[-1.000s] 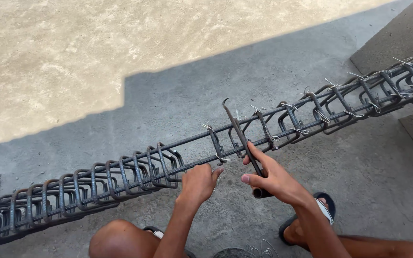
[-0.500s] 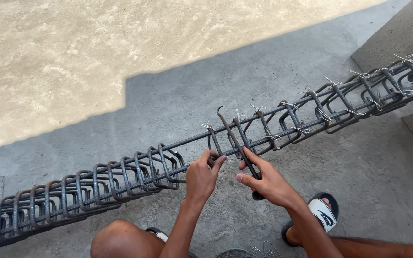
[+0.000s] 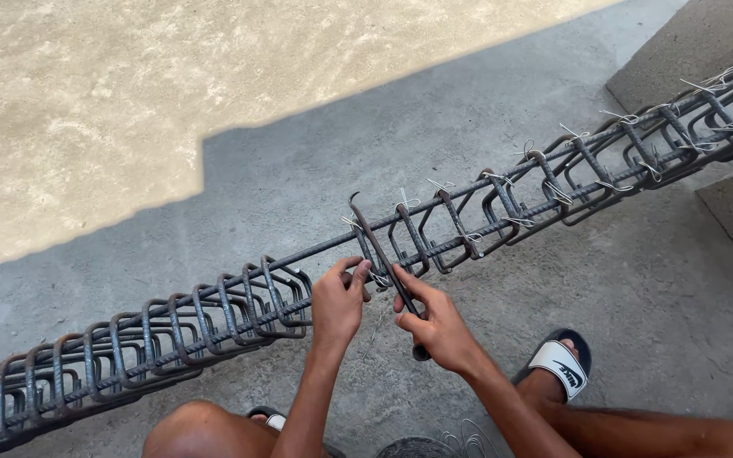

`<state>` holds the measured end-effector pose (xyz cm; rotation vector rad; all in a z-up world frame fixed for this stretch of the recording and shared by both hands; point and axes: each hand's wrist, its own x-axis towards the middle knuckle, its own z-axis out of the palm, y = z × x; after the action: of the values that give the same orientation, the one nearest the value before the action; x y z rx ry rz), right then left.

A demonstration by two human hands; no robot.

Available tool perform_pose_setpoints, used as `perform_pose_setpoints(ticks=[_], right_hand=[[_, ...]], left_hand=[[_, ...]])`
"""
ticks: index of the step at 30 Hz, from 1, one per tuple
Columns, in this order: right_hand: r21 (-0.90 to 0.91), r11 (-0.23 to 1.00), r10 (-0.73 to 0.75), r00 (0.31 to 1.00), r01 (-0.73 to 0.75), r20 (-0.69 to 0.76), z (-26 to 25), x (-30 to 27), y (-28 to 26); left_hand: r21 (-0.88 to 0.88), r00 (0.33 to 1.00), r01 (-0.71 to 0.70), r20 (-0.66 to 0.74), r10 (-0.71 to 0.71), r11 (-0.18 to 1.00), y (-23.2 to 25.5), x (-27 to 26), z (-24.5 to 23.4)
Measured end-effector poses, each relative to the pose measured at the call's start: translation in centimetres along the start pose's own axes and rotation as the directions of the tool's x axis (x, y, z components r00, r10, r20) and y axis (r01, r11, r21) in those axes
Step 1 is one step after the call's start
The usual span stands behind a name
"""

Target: The person sits on the floor and ties a rebar cage using wire and a manual rebar tying tool. They wrap the wire around the intersections of the rebar and twist it to secure the structure.

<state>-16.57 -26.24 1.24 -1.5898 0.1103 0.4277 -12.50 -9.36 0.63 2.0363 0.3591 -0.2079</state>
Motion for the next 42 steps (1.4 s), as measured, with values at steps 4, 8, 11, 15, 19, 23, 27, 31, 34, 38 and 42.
perform_pose_setpoints(ticks=[4, 8, 11, 15, 19, 23, 27, 31, 34, 38, 42], right_hand=[[0.027, 0.996, -0.077, 0.991, 0.081, -0.111, 2.3, -0.2, 1.2], [0.049, 0.994, -0.093, 0.994, 0.096, -0.065, 2.7, 0.1, 2.4], [0.211, 0.977, -0.008, 0.99, 0.038, -0.143, 2.8, 1.1, 3.7], [0.184, 0.973, -0.12, 0.986, 0.14, -0.116, 2.4, 1.8, 4.9], [0.181, 0.965, -0.163, 0.975, 0.189, -0.15, 2.1, 3.1, 4.6], [0.18, 0.968, -0.153, 0.979, 0.175, -0.131, 2.4, 2.9, 4.3], [0.175, 0.967, -0.164, 0.977, 0.187, -0.137, 2.5, 2.5, 4.9], [0.172, 0.966, -0.174, 0.976, 0.195, -0.13, 2.3, 3.0, 5.2], [0.151, 0.967, -0.178, 0.969, 0.204, -0.17, 1.6, 3.3, 4.4], [0.031, 0.994, -0.097, 0.984, 0.102, -0.151, 2.2, 2.5, 3.1], [0.087, 0.991, -0.087, 0.987, 0.099, -0.136, 1.2, 4.7, 2.6]], left_hand=[[-0.14, 0.986, 0.144, 0.106, -0.13, 0.98, 0.3, 1.4, -0.4], [-0.172, 0.979, 0.18, 0.122, -0.161, 0.968, 1.1, 1.5, -0.1], [-0.152, 0.981, 0.182, 0.102, -0.168, 0.972, -0.4, 1.7, 0.3], [-0.201, 0.996, 0.074, 0.062, -0.062, 0.977, -2.2, 2.4, 1.2], [-0.184, 0.993, 0.089, 0.093, -0.072, 0.979, -1.6, 3.1, 0.9], [-0.225, 0.988, 0.117, 0.128, -0.09, 0.967, -0.8, 2.9, 0.4], [-0.234, 0.985, 0.128, 0.146, -0.096, 0.964, -0.6, 2.2, 0.3], [-0.232, 0.989, 0.103, 0.127, -0.074, 0.967, -1.0, 2.3, 0.5], [-0.235, 0.995, 0.072, 0.082, -0.054, 0.969, -1.7, 2.4, 1.2], [-0.18, 0.989, 0.137, 0.075, -0.125, 0.974, -0.4, 1.5, 1.1], [-0.167, 0.998, 0.058, -0.029, -0.064, 0.984, 0.1, 2.6, 1.3]])
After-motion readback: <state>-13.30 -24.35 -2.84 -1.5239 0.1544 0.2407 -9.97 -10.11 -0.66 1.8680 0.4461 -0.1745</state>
